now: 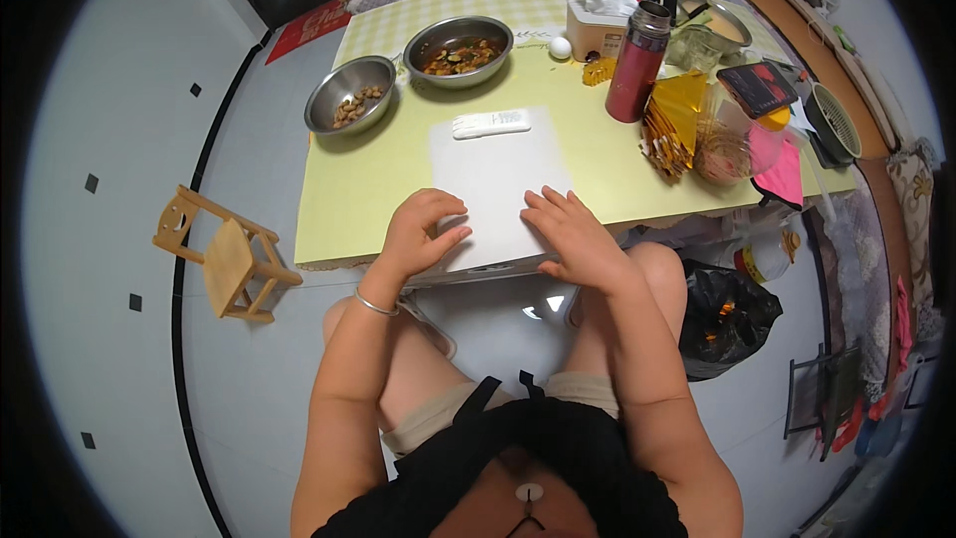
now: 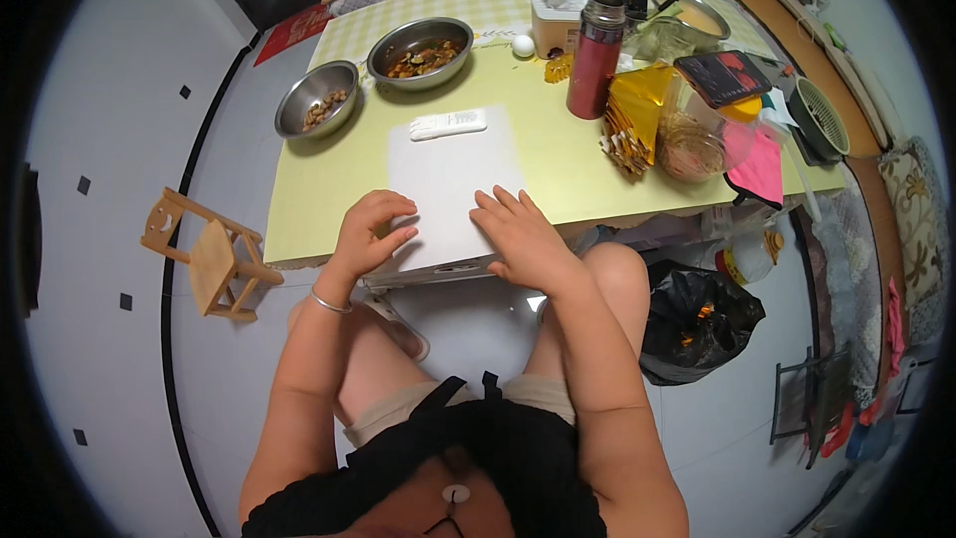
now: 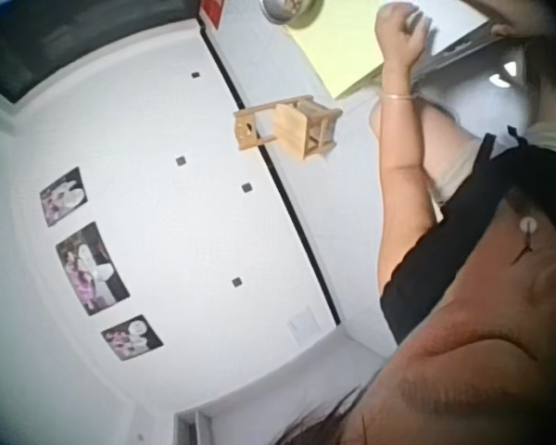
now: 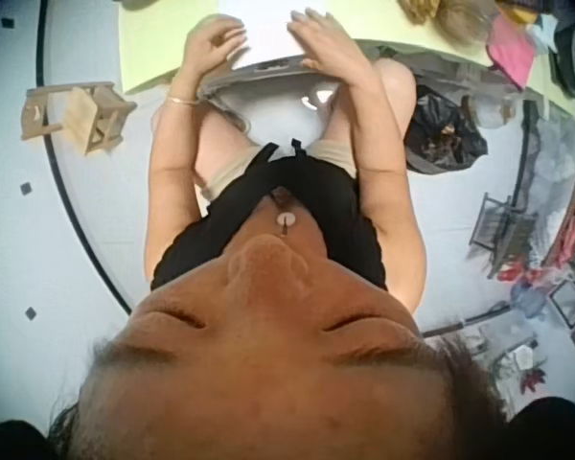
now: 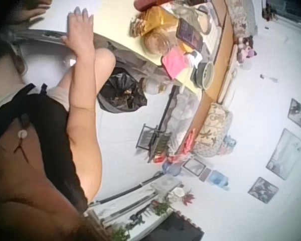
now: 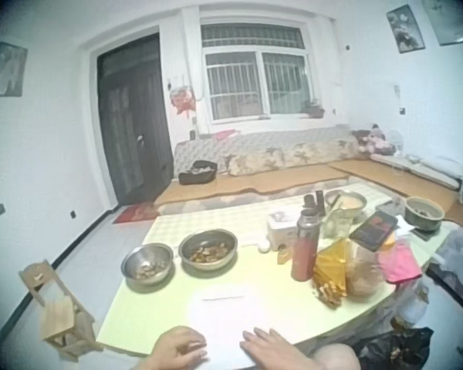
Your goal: The person sits on the floor and folds rectangular sheets of gold-colored paper into smaller triangular shapes. They repeatedly pick up a sheet, fold it in half, fold the corners to form a triangle, and place the finished item on a pile on the table.
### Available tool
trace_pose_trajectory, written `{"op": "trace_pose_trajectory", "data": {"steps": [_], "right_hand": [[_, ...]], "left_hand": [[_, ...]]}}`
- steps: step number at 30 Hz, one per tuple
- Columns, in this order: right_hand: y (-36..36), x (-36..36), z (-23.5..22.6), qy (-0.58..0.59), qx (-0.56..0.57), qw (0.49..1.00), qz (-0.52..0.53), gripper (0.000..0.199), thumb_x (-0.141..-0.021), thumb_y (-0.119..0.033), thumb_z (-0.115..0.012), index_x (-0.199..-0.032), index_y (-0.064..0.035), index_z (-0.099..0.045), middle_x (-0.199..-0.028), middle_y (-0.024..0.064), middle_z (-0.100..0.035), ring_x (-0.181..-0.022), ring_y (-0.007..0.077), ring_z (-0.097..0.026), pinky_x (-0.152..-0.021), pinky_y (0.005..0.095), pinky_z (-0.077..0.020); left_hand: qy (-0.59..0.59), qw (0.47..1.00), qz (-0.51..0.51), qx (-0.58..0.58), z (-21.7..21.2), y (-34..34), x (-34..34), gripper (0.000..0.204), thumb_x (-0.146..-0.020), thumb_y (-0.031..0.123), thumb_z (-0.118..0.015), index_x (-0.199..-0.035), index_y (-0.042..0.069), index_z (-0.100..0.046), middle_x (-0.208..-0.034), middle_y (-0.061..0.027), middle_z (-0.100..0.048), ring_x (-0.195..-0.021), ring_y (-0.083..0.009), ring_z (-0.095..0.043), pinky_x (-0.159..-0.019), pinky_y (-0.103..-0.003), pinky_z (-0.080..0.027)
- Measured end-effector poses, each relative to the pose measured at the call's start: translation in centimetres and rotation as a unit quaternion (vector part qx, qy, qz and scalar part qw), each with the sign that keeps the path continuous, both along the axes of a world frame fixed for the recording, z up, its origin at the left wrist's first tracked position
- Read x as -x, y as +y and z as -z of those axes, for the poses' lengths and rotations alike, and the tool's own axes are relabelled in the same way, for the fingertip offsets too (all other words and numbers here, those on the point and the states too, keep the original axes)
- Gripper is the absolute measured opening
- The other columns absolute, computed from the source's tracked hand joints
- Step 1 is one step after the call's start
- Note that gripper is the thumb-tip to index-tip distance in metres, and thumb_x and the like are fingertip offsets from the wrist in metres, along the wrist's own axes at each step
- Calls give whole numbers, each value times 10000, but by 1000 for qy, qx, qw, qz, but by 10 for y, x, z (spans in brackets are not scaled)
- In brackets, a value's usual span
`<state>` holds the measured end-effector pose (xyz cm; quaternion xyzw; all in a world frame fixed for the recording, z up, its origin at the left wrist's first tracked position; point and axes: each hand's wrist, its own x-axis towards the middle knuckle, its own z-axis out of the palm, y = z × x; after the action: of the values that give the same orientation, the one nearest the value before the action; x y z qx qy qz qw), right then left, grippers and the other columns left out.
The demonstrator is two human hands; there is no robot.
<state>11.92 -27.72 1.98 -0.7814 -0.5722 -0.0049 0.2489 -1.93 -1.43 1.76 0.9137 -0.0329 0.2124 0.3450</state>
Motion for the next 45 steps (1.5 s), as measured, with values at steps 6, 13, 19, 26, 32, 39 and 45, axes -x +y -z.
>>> {"op": "trace_pose_trajectory", "data": {"steps": [6, 13, 19, 26, 32, 39, 45], "right_hand": [[-3, -20, 9, 113, -35, 992, -43, 300, -816, -131, -761, -1075, -45, -636, -1320, 138, -651, -1336, 396, -528, -1136, 519, -406], [7, 4, -3, -40, 29, 999, 13, 526, -775, -109, -802, -1244, -62, -568, -1355, 140, -634, -1358, 367, -516, -1141, 496, -405], [0, -16, 10, 79, -71, 994, -6, 253, -815, -19, -754, -1059, -14, -687, -1175, 126, -721, -1238, 353, -622, -1041, 456, -499], [2, -17, 7, 370, -147, 910, 117, 91, -804, 14, -779, -884, 21, -736, -1076, 123, -751, -1021, 193, -681, -902, 306, -523], [8, -21, 16, 389, -186, 895, 119, 111, -785, 5, -809, -857, 28, -727, -1034, 119, -749, -920, 158, -674, -807, 277, -517], [7, -26, 14, 436, -168, 876, 120, 102, -827, -32, -788, -891, 32, -742, -1026, 102, -753, -905, 120, -650, -811, 261, -511], [2, -30, 16, 498, -178, 841, 115, 116, -872, -48, -756, -935, 49, -757, -1070, 101, -752, -909, 112, -648, -821, 249, -512]], "left_hand": [[44, 996, 64, 54, 6, 20, 13, 298, -890, 238, -739, -1120, 48, -732, -1226, -97, -710, -1224, -289, -608, -1030, -397, -488], [89, 984, 92, 128, 12, 33, 12, 303, -999, 277, -606, -1120, 33, -738, -1272, -90, -701, -1254, -276, -593, -1060, -389, -468], [117, 963, 90, 226, 13, 39, 9, 424, -1035, 376, -556, -1097, 3, -748, -1265, -128, -698, -1233, -268, -607, -1065, -388, -464], [141, 941, 107, 288, 6, 45, 5, 516, -1053, 456, -513, -1143, 4, -746, -1267, -138, -696, -1216, -250, -620, -1074, -360, -451], [160, 944, 78, 278, 2, 43, 4, 415, -1007, 354, -630, -1208, 3, -724, -1233, -104, -716, -1157, -194, -634, -1038, -326, -467], [163, 930, 48, 327, 4, 37, 1, 294, -925, 123, -730, -1202, 23, -734, -1118, -66, -731, -998, -132, -645, -921, -292, -513], [207, 940, 20, 270, 6, 45, 2, 276, -980, 198, -673, -1148, -11, -737, -1093, -68, -728, -1015, -138, -644, -935, -305, -508]]}}
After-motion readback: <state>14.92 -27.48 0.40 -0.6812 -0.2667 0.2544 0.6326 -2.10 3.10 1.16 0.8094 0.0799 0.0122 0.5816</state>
